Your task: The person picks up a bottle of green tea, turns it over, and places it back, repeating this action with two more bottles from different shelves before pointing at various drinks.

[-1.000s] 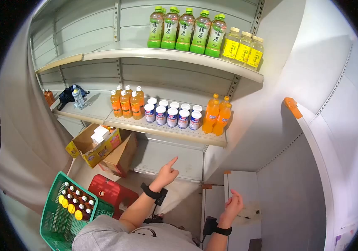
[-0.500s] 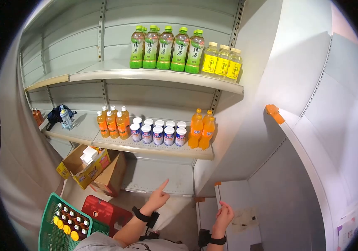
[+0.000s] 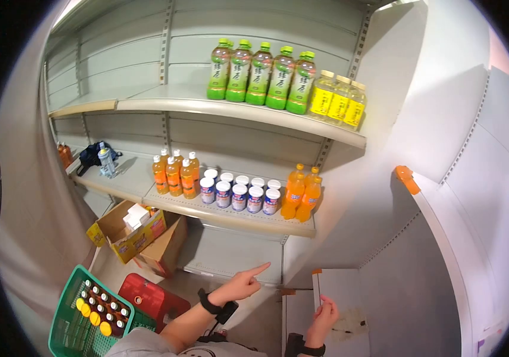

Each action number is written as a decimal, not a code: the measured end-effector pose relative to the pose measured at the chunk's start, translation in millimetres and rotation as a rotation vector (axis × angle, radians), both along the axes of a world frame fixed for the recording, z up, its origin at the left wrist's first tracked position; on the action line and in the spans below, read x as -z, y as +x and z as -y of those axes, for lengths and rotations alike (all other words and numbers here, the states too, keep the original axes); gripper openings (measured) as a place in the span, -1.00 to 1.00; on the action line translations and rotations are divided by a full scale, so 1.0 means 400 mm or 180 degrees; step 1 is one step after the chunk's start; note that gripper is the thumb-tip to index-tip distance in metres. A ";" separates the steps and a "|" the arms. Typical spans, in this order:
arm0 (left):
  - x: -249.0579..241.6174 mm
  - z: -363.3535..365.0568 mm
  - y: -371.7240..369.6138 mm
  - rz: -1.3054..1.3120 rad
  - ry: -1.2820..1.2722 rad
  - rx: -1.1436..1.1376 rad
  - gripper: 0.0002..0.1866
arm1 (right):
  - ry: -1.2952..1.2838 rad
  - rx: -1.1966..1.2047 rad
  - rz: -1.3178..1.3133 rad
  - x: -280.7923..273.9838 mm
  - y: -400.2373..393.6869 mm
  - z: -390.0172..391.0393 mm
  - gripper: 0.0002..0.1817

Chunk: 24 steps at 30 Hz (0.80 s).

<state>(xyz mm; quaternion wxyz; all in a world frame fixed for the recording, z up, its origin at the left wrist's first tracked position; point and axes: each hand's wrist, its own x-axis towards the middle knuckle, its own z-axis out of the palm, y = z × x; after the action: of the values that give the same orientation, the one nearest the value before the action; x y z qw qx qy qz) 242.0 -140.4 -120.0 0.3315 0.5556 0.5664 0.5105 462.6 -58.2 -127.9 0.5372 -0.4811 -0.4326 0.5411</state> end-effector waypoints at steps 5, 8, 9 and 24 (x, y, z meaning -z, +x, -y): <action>0.036 -0.008 -0.035 0.0236 0.0091 -0.0922 -0.36 | 0.0008 0.0119 0.0011 -0.012 0.015 0.005 -0.81; 0.009 0.007 -0.060 0.0287 0.0294 -0.1611 -0.37 | 0.0021 0.0107 0.0021 -0.006 0.016 -0.001 -0.81; 0.021 0.006 -0.070 0.0293 0.0290 -0.1633 -0.37 | -0.0012 0.0144 0.0035 -0.004 0.013 0.001 -0.81; 0.043 0.013 -0.026 -0.0414 -0.0303 -0.0127 -0.42 | 0.0017 -0.0065 0.0097 -0.006 0.002 0.001 -0.80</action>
<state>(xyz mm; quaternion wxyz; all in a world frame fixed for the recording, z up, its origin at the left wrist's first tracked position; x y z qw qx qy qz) 231.8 -145.5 -137.3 0.3098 0.5597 0.6213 0.4524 463.3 -58.7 -125.6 0.5263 -0.4834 -0.4471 0.5380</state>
